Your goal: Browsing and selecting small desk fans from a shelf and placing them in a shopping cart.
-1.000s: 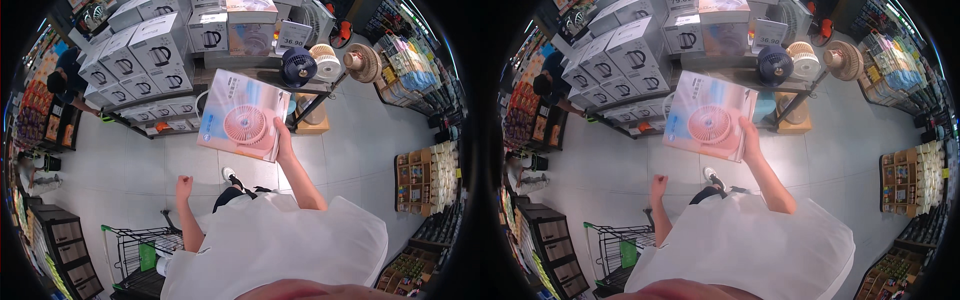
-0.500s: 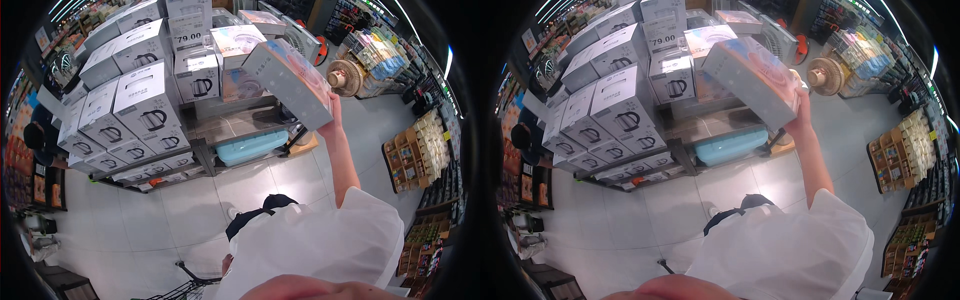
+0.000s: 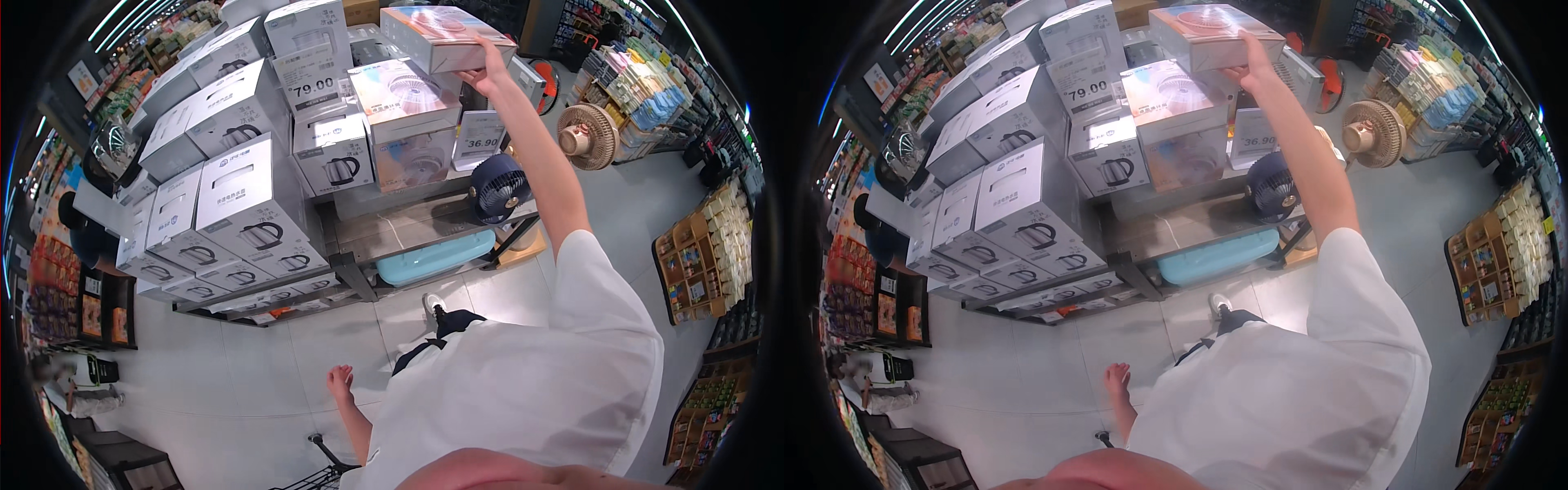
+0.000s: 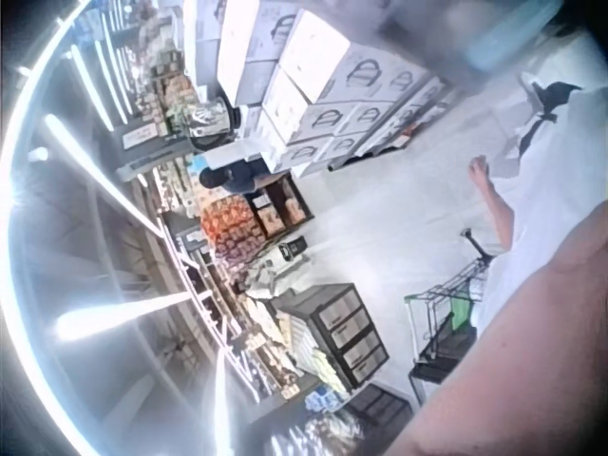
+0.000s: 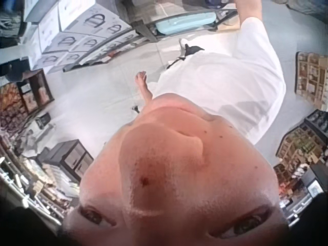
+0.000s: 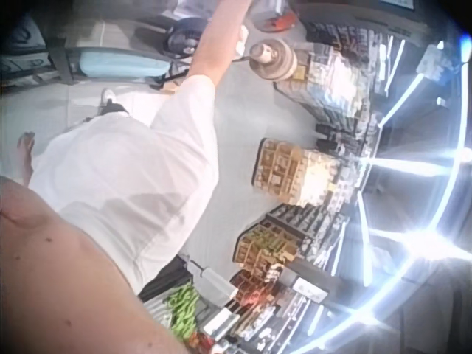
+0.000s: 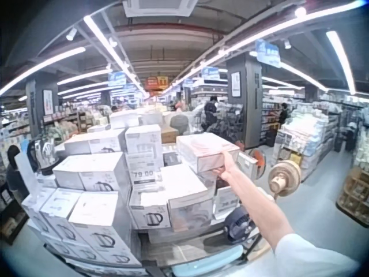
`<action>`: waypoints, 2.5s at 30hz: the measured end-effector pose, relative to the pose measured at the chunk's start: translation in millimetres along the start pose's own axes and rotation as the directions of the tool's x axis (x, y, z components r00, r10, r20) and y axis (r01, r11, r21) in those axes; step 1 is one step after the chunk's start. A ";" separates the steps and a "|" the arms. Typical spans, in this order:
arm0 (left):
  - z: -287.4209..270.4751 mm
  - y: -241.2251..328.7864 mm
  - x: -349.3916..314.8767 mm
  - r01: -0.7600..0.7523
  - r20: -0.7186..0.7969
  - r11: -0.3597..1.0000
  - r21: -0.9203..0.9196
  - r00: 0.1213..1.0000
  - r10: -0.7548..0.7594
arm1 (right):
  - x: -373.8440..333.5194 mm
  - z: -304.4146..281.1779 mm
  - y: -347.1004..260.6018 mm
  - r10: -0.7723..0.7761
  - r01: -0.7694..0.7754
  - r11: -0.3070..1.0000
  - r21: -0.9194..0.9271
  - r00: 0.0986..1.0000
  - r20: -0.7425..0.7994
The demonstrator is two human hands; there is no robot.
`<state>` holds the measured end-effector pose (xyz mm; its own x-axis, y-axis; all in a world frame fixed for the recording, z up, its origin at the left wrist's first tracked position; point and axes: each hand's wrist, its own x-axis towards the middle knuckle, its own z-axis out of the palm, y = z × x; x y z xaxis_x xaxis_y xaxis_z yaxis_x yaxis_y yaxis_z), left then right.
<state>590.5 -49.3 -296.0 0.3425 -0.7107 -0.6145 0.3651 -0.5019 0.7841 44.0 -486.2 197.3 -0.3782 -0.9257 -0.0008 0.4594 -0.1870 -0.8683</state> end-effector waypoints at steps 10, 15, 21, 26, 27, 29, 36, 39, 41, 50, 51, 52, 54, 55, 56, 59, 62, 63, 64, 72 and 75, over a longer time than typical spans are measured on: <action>1.4 -83.8 22.0 0.259 -0.093 0.959 0.117 0.964 -0.249 | 104.7 121.1 24.3 0.083 -0.082 0.997 0.013 0.990 -0.116; 29.1 -70.6 7.3 0.250 -0.136 0.967 0.045 0.961 -0.242 | 150.7 130.5 42.3 0.112 -0.117 0.992 0.047 0.989 0.092; 50.1 -45.9 -3.5 0.235 -0.154 0.972 0.008 0.961 -0.231 | 182.1 122.7 69.8 0.216 -0.211 0.975 -0.068 0.973 0.076; 68.6 -40.1 9.3 0.208 -0.127 0.978 -0.008 0.970 -0.207 | 213.3 87.9 49.2 0.551 -0.487 0.826 -0.284 0.805 0.220; 63.8 -48.0 -0.5 0.205 -0.153 0.978 -0.042 0.966 -0.209 | 188.8 98.6 40.8 0.592 -0.463 0.783 -0.415 0.761 0.267; 67.0 -52.9 -1.7 0.194 -0.155 0.978 -0.071 0.967 -0.203 | 178.5 85.4 12.1 0.558 -0.342 0.779 -0.526 0.760 0.333; 75.7 -86.7 29.4 0.131 -0.147 0.976 -0.173 0.977 -0.157 | 195.0 55.3 -85.9 0.071 0.302 0.868 -0.395 0.711 0.700; 79.5 -104.5 1.8 0.157 -0.154 0.974 -0.166 0.971 -0.183 | 140.3 66.0 -123.9 -0.136 0.363 0.917 -0.168 0.677 0.723; 92.4 -123.5 -32.0 0.168 -0.204 0.964 -0.208 0.956 -0.211 | 105.5 73.4 -132.0 -0.243 0.460 0.885 -0.077 0.596 0.766; 142.1 -133.5 -137.5 0.456 -0.459 0.878 -0.144 0.755 -0.467 | 20.8 99.5 -107.4 -0.129 0.951 0.282 0.126 -0.092 0.987; 146.9 -137.2 -145.2 0.383 -0.513 0.909 -0.163 0.754 -0.410 | 16.1 105.1 -100.4 -0.127 0.929 0.347 0.126 -0.087 0.988; 148.0 -149.1 -153.5 0.318 -0.547 0.933 -0.168 0.758 -0.357 | 4.1 113.6 -98.5 -0.117 0.903 0.388 0.183 -0.148 0.982; 157.7 -157.8 -157.7 0.205 -0.594 0.957 -0.204 0.751 -0.287 | -22.3 128.8 -95.1 -0.122 0.878 0.361 0.315 -0.291 0.949; 159.0 -157.5 -159.7 0.185 -0.612 0.962 -0.201 0.743 -0.271 | -45.1 136.4 -94.4 -0.101 0.848 0.427 0.314 -0.300 0.948; 164.0 -169.3 -165.4 0.156 -0.630 0.955 -0.253 0.722 -0.285 | -74.1 140.6 -94.2 -0.071 0.816 0.494 0.300 -0.306 0.949; 179.0 -218.9 -198.7 0.105 -0.635 0.914 -0.392 0.688 -0.351 | -163.0 159.7 -101.3 -0.111 0.714 0.368 0.596 -0.602 0.790; 194.1 -265.5 -246.9 0.068 -0.633 0.869 -0.490 0.657 -0.408 | -269.3 189.8 -114.8 -0.183 0.567 0.443 0.694 -0.701 0.689; 194.2 -280.2 -261.9 0.081 -0.626 0.855 -0.511 0.647 -0.436 | -308.6 220.9 -111.2 -0.450 0.214 0.294 0.932 -0.829 0.332; 196.0 -298.7 -275.3 0.090 -0.616 0.839 -0.537 0.637 -0.463 | -341.0 235.3 -110.4 -0.616 -0.158 0.037 0.987 -0.781 -0.102; 219.8 -411.7 -398.0 0.051 -0.447 0.543 -0.838 0.507 -0.737 | -497.3 236.9 -70.1 -0.821 -0.255 0.166 0.953 -0.571 -0.010; 217.3 -423.5 -421.5 0.007 -0.420 0.484 -0.875 0.487 -0.766 | -565.3 238.2 -47.4 -0.877 -0.313 0.202 0.928 -0.479 0.030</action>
<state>103.4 355.7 -350.0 0.2509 0.2454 -0.9364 0.9365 0.1833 0.2989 427.5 -32.3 357.1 -0.1977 0.5978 0.7769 0.9571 -0.0536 0.2847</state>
